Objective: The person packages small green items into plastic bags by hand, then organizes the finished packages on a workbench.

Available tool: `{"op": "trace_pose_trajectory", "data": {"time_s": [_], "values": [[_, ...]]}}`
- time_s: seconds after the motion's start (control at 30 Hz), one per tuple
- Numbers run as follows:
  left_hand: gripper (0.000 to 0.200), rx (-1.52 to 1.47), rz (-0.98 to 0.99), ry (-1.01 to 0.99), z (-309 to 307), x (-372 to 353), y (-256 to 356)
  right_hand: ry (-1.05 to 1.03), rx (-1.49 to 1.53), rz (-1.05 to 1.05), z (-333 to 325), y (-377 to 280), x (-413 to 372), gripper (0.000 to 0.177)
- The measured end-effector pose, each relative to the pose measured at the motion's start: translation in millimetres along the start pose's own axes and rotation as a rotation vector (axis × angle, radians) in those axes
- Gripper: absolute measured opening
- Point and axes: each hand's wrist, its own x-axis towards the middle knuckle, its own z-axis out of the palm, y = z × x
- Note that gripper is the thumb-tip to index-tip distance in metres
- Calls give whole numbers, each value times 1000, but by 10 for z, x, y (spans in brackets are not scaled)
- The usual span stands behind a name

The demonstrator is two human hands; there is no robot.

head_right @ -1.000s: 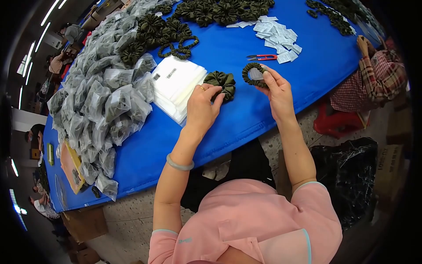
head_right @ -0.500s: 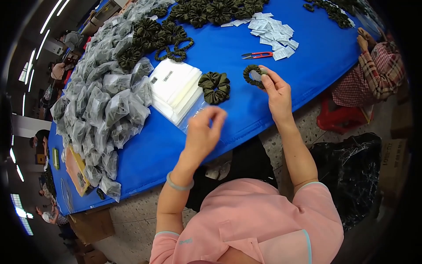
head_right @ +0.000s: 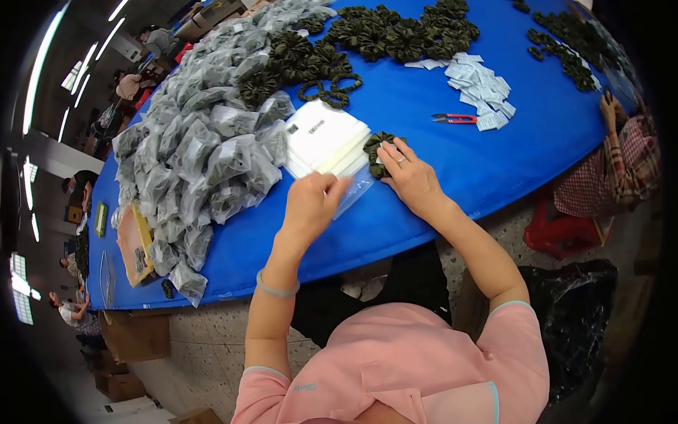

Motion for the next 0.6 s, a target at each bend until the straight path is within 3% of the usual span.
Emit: {"op": "trace_pose_trajectory", "data": {"time_s": [0.07, 0.13, 0.3, 0.6], "values": [[10, -51, 206, 486, 210, 429, -481, 46, -34, -40, -8, -49, 9, 59], [11, 19, 139, 430, 364, 690, -805, 63, -49, -49, 46, -41, -12, 59], [12, 110, 40, 196, 363, 994, -955, 47, -34, -51, -3, -115, 14, 58], [5, 338, 112, 267, 680, 1166, -950, 49, -27, -6, 86, -102, 5, 55]]}}
